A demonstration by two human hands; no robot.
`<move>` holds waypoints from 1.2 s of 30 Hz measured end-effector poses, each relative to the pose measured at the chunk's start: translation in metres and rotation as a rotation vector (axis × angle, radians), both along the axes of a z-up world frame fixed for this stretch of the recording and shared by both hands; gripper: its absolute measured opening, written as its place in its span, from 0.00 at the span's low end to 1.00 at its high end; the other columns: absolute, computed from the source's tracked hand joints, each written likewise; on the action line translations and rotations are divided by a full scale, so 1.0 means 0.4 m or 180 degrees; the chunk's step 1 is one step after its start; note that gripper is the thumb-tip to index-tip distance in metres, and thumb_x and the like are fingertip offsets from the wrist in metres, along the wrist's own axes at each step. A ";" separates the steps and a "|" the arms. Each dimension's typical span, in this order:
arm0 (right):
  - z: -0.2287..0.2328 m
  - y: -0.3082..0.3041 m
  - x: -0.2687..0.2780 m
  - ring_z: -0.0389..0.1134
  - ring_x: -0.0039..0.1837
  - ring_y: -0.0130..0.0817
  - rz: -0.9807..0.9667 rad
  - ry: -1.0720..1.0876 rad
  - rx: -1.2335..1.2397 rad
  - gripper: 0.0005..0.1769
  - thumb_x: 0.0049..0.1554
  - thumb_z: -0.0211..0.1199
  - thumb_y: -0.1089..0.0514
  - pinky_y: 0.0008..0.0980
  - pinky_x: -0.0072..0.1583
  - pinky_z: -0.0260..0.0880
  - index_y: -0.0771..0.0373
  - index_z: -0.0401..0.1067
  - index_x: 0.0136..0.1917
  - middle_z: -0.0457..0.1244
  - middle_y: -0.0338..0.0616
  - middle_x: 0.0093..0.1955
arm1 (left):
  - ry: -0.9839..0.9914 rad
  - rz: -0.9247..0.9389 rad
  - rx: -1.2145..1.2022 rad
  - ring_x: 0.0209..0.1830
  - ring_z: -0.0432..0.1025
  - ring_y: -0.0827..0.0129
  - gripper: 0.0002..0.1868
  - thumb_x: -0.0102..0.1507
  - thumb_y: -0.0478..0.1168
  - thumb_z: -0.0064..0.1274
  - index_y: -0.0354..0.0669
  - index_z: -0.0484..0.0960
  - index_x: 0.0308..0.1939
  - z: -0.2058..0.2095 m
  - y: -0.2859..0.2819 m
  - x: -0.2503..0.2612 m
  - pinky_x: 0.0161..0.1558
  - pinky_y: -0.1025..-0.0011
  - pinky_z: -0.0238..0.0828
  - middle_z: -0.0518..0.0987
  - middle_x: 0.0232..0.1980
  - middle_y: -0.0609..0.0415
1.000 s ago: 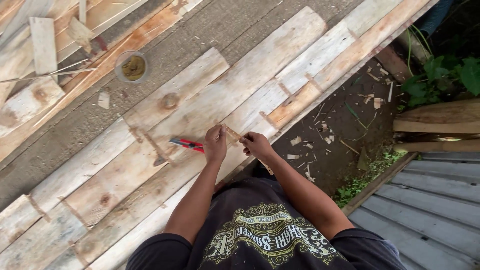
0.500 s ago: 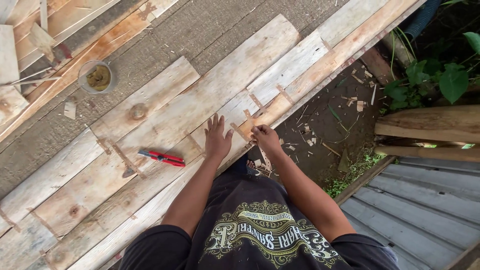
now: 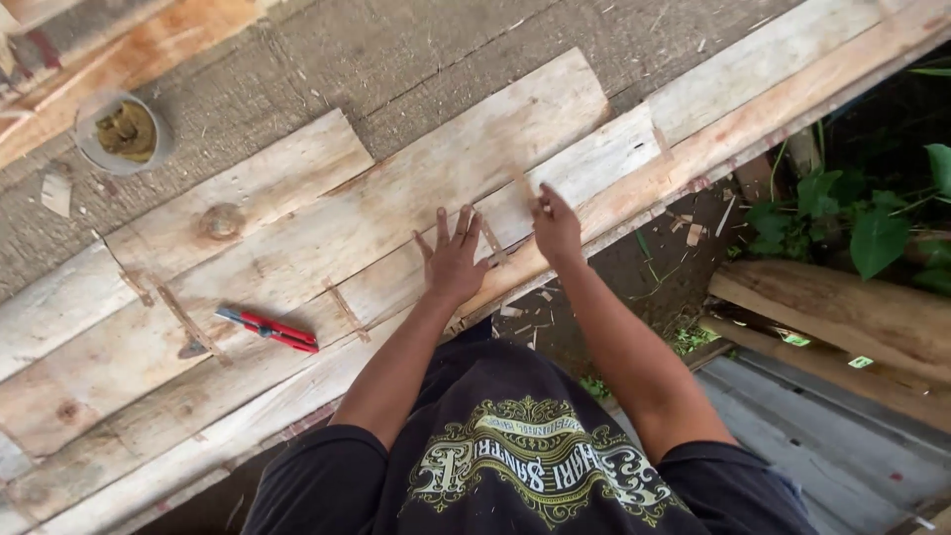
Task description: The person repeatedly dips a small wooden stick into a container of glue and applies it to the edges of wooden planks laid on a work surface. They then use a red utility knife to scrape or trim the glued areas and place small wooden pieces into gaps between planks.
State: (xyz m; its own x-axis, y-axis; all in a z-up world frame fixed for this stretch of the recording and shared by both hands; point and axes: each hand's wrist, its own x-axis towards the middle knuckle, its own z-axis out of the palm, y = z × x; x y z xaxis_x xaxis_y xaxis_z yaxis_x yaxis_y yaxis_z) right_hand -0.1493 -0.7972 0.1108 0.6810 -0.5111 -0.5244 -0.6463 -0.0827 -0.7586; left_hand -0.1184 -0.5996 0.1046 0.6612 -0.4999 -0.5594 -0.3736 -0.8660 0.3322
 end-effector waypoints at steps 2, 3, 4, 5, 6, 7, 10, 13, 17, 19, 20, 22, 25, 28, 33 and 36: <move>-0.021 -0.030 0.039 0.68 0.61 0.48 0.0538 -0.0122 -0.0505 0.17 0.69 0.58 0.52 0.48 0.62 0.72 0.62 0.68 0.66 0.60 0.53 0.73 | 0.0095 -0.0002 0.0018 0.85 0.21 0.49 0.44 0.70 0.56 0.44 0.61 0.37 0.84 -0.004 -0.028 0.012 0.72 0.23 0.18 0.30 0.87 0.64; -0.028 -0.046 0.060 0.66 0.68 0.60 0.1038 -0.0323 -0.1030 0.11 0.68 0.58 0.55 0.54 0.66 0.68 0.65 0.74 0.56 0.55 0.51 0.80 | 0.0123 -0.0047 0.0006 0.85 0.20 0.49 0.45 0.70 0.55 0.44 0.62 0.36 0.84 -0.002 -0.044 0.020 0.72 0.22 0.17 0.29 0.87 0.65; -0.070 -0.065 0.069 0.66 0.68 0.60 0.1093 -0.0303 -0.1018 0.11 0.68 0.58 0.55 0.54 0.66 0.68 0.65 0.74 0.56 0.55 0.51 0.80 | 0.0153 0.0005 0.0010 0.85 0.20 0.49 0.45 0.70 0.55 0.44 0.62 0.36 0.84 -0.025 -0.058 0.024 0.72 0.22 0.17 0.29 0.87 0.65; -0.109 -0.083 0.075 0.68 0.64 0.59 0.1438 -0.0567 -0.1511 0.09 0.67 0.60 0.56 0.51 0.63 0.69 0.64 0.74 0.53 0.60 0.52 0.75 | 0.0133 -0.0025 -0.0007 0.85 0.19 0.48 0.45 0.70 0.56 0.44 0.62 0.36 0.84 -0.047 -0.070 0.026 0.71 0.21 0.17 0.28 0.87 0.65; -0.148 -0.098 0.083 0.70 0.59 0.58 0.1770 -0.0853 -0.1998 0.07 0.66 0.62 0.57 0.48 0.60 0.70 0.62 0.74 0.50 0.65 0.53 0.70 | 0.0100 -0.0061 -0.0019 0.84 0.19 0.48 0.46 0.69 0.57 0.45 0.62 0.35 0.84 -0.067 -0.080 0.030 0.71 0.20 0.16 0.28 0.86 0.66; -0.161 -0.103 0.080 0.70 0.59 0.58 0.1817 -0.0854 -0.1979 0.07 0.66 0.62 0.57 0.48 0.60 0.70 0.62 0.74 0.50 0.65 0.53 0.70 | 0.0117 -0.0017 -0.0011 0.84 0.19 0.48 0.46 0.69 0.57 0.45 0.62 0.35 0.84 -0.079 -0.084 0.025 0.71 0.20 0.16 0.28 0.86 0.66; -0.173 -0.120 0.088 0.71 0.61 0.56 0.2301 -0.0946 -0.2322 0.07 0.62 0.63 0.59 0.45 0.62 0.67 0.66 0.73 0.46 0.64 0.54 0.72 | 0.0246 0.0031 0.0079 0.84 0.17 0.50 0.40 0.72 0.52 0.37 0.60 0.36 0.84 -0.098 -0.098 0.033 0.70 0.20 0.12 0.28 0.87 0.65; -0.169 -0.134 0.087 0.69 0.62 0.53 0.2535 -0.0534 -0.2309 0.08 0.62 0.62 0.57 0.42 0.61 0.69 0.64 0.76 0.50 0.62 0.48 0.76 | 0.0390 0.0036 0.0154 0.84 0.17 0.52 0.42 0.71 0.52 0.39 0.61 0.36 0.84 -0.082 -0.108 0.039 0.69 0.20 0.10 0.28 0.86 0.65; -0.198 -0.148 0.095 0.66 0.65 0.51 0.2462 -0.0231 -0.1878 0.12 0.62 0.64 0.50 0.42 0.63 0.69 0.57 0.77 0.55 0.59 0.39 0.78 | 0.0459 0.0042 0.0203 0.85 0.18 0.52 0.41 0.71 0.50 0.40 0.59 0.38 0.84 -0.062 -0.106 0.050 0.69 0.20 0.11 0.30 0.87 0.65; -0.153 -0.167 0.113 0.65 0.67 0.51 0.2317 -0.0117 -0.1540 0.11 0.62 0.65 0.49 0.43 0.66 0.68 0.56 0.78 0.53 0.58 0.37 0.79 | 0.0468 0.0023 0.0241 0.85 0.18 0.52 0.41 0.71 0.50 0.40 0.59 0.37 0.84 -0.064 -0.114 0.055 0.69 0.20 0.11 0.29 0.87 0.66; -0.113 -0.175 0.120 0.65 0.68 0.51 0.2091 0.0061 -0.1172 0.11 0.63 0.63 0.48 0.47 0.68 0.66 0.52 0.77 0.55 0.58 0.33 0.78 | 0.0452 0.0017 0.0261 0.85 0.18 0.51 0.41 0.71 0.50 0.41 0.59 0.37 0.84 -0.065 -0.114 0.053 0.69 0.19 0.12 0.29 0.87 0.65; -0.075 -0.207 0.133 0.65 0.70 0.52 0.1873 0.0222 -0.0798 0.11 0.64 0.61 0.47 0.51 0.70 0.65 0.48 0.77 0.57 0.58 0.30 0.78 | 0.0426 0.0023 0.0291 0.84 0.18 0.51 0.42 0.70 0.50 0.42 0.59 0.37 0.84 -0.066 -0.116 0.049 0.69 0.19 0.13 0.29 0.87 0.64; -0.063 -0.274 0.145 0.70 0.64 0.43 0.0905 0.0160 -0.0693 0.33 0.65 0.62 0.48 0.45 0.69 0.66 0.37 0.59 0.80 0.71 0.44 0.58 | 0.0423 0.0051 0.0356 0.84 0.18 0.50 0.42 0.70 0.50 0.42 0.58 0.38 0.84 -0.063 -0.125 0.044 0.69 0.18 0.15 0.29 0.87 0.63; -0.053 -0.357 0.171 0.72 0.53 0.34 0.0453 -0.0151 -0.0502 0.32 0.70 0.54 0.57 0.40 0.61 0.73 0.59 0.50 0.83 0.70 0.46 0.59 | 0.0458 0.0096 0.0563 0.85 0.18 0.51 0.42 0.70 0.52 0.42 0.58 0.38 0.84 -0.057 -0.145 0.047 0.71 0.19 0.18 0.29 0.87 0.65; -0.167 -0.493 0.211 0.71 0.47 0.21 0.0319 -0.0412 -0.0066 0.28 0.72 0.52 0.56 0.27 0.50 0.76 0.65 0.53 0.81 0.67 0.40 0.56 | 0.0584 0.0302 0.0874 0.84 0.15 0.49 0.45 0.70 0.58 0.42 0.58 0.35 0.83 -0.028 -0.187 0.034 0.72 0.20 0.19 0.26 0.86 0.66; -0.190 -0.523 0.220 0.73 0.54 0.33 0.0478 -0.0393 0.0060 0.17 0.71 0.55 0.57 0.32 0.52 0.77 0.70 0.70 0.68 0.52 0.54 0.81 | 0.0632 0.0620 0.0900 0.83 0.17 0.43 0.47 0.69 0.59 0.44 0.56 0.35 0.84 -0.018 -0.221 0.021 0.71 0.18 0.20 0.25 0.86 0.63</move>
State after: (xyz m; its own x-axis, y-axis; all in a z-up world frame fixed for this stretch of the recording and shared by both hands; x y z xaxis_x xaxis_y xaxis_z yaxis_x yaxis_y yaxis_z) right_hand -0.0613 -1.0064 0.0349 0.8086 -0.3898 -0.4407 -0.5298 -0.1564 -0.8336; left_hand -0.1101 -0.6881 0.0976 0.5936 -0.1838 -0.7835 -0.1458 -0.9820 0.1199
